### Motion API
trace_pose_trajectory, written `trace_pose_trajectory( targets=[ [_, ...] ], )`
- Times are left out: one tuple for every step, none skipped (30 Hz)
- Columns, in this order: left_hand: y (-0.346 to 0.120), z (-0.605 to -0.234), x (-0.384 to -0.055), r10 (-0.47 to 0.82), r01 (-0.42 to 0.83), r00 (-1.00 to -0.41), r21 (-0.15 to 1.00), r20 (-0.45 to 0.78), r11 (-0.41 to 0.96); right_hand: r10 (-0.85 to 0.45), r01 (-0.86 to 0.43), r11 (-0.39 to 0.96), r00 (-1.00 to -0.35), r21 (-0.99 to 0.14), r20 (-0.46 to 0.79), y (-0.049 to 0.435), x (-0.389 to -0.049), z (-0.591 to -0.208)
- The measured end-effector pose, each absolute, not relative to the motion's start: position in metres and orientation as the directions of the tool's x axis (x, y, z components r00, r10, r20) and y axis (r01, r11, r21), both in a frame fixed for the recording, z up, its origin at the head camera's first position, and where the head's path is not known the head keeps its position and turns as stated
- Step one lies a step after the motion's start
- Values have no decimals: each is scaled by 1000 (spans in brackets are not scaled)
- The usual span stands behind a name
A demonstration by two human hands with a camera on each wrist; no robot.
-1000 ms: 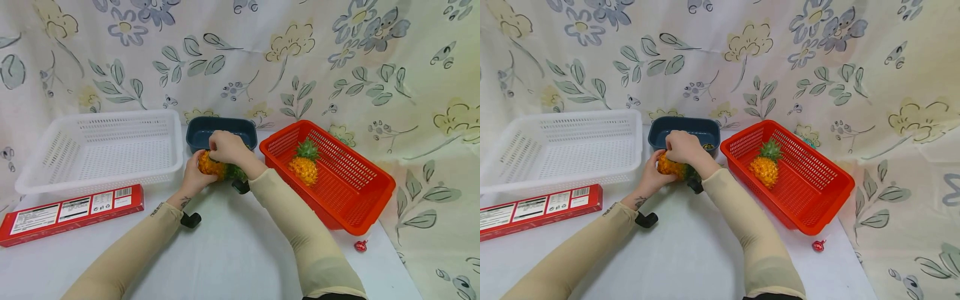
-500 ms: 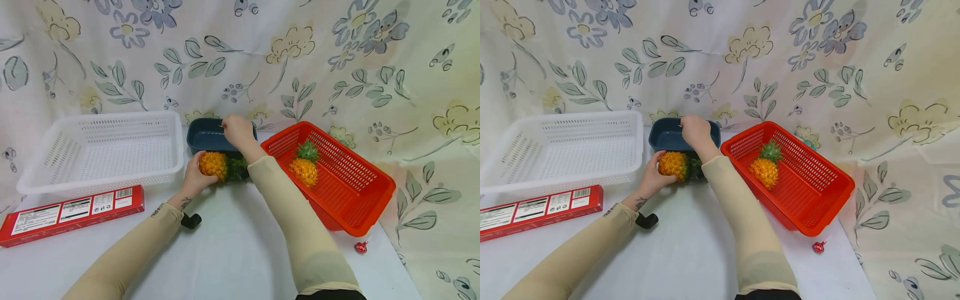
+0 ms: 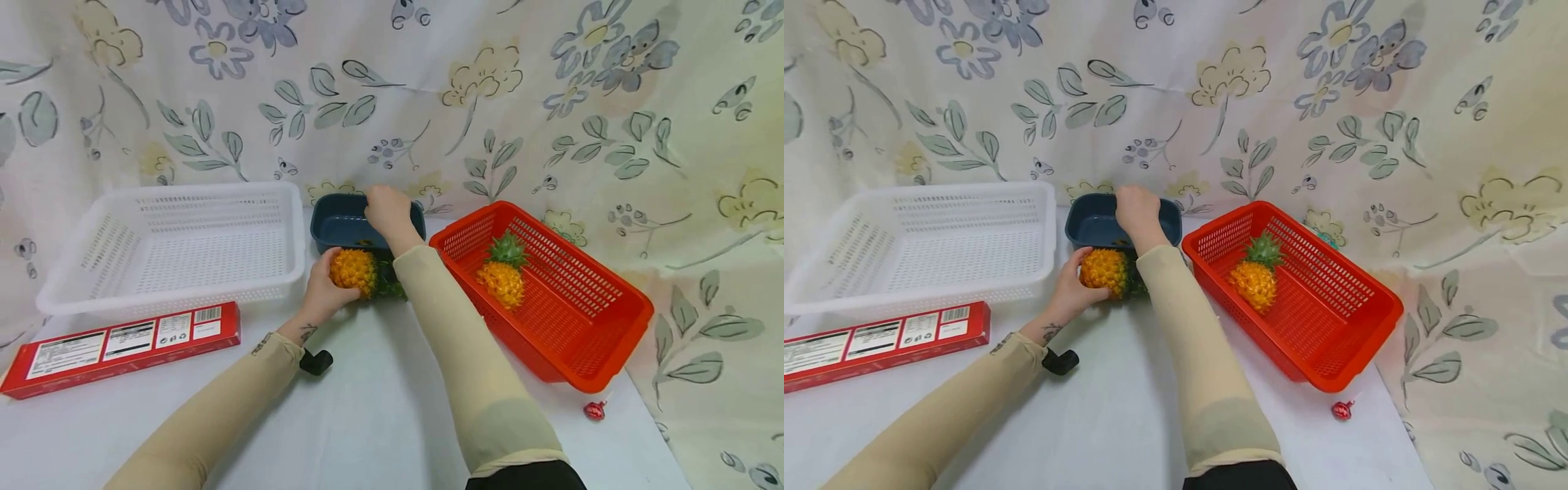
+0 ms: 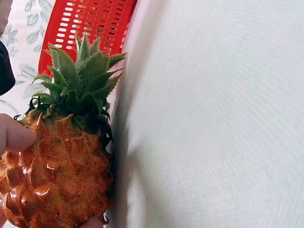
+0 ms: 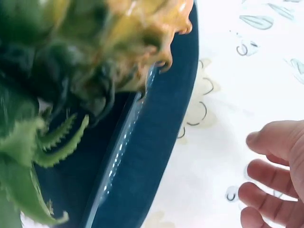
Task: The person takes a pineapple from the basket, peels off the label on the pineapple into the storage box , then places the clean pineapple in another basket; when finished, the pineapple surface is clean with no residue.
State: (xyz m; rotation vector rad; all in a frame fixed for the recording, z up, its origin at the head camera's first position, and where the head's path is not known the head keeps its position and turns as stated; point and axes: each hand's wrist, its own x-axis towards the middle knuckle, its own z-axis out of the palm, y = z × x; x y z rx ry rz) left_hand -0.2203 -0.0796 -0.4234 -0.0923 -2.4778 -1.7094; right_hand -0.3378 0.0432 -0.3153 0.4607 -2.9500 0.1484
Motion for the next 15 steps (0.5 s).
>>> trace_pose_trajectory(
  targets=[
    [-79, -424, -220, -21, 128, -989, 925, 145, 358, -288, -305, 949, -941, -77, 178, 43, -337, -316],
    [-79, -424, -221, -19, 131, -989, 924, 148, 359, -283, -305, 948, -940, -94, 189, 44, -336, -316],
    [-79, -424, -221, -16, 135, -988, 923, 151, 361, -278, -304, 945, -941, -120, 193, 44, -335, -316],
    [-79, -425, -221, -17, 136, -988, 922, 153, 363, -273, -303, 942, -943, -147, 189, 45, -333, -315],
    [-80, -425, -221, -18, 137, -988, 922, 154, 363, -270, -302, 936, -946, -181, 181, 46, -331, -315],
    [-80, -425, -221, -16, 139, -988, 921, 155, 365, -267, -300, 929, -949, -219, 166, 47, -328, -314],
    [-80, -425, -221, -17, 138, -988, 920, 155, 367, -267, -296, 920, -953, -255, 144, 48, -325, -313],
    [-81, -426, -222, -18, 137, -988, 918, 154, 371, -268, -291, 910, -956, -294, 117, 49, -321, -312],
    [-81, -426, -222, -18, 134, -988, 918, 152, 373, -271, -284, 903, -959, -323, 87, 50, -318, -311],
    [-81, -426, -222, -18, 131, -989, 917, 149, 376, -278, -280, 898, -959, -340, 56, 52, -314, -311],
    [-81, -426, -222, -18, 130, -989, 917, 147, 377, -290, -281, 892, -957, -354, 28, 53, -309, -310],
    [-81, -426, -222, -17, 129, -989, 916, 146, 379, -306, -285, 888, -952, -361, -1, 54, -305, -310],
    [-81, -425, -222, -16, 126, -990, 916, 143, 381, -324, -291, 883, -946, -367, -30, 55, -300, -310],
    [-81, -426, -222, -16, 124, -990, 915, 141, 383, -344, -300, 879, -937, -370, -56, 56, -296, -311],
    [-81, -426, -222, -14, 123, -990, 916, 139, 383, -363, -309, 875, -928, -374, -84, 57, -291, -313]
  ],
)
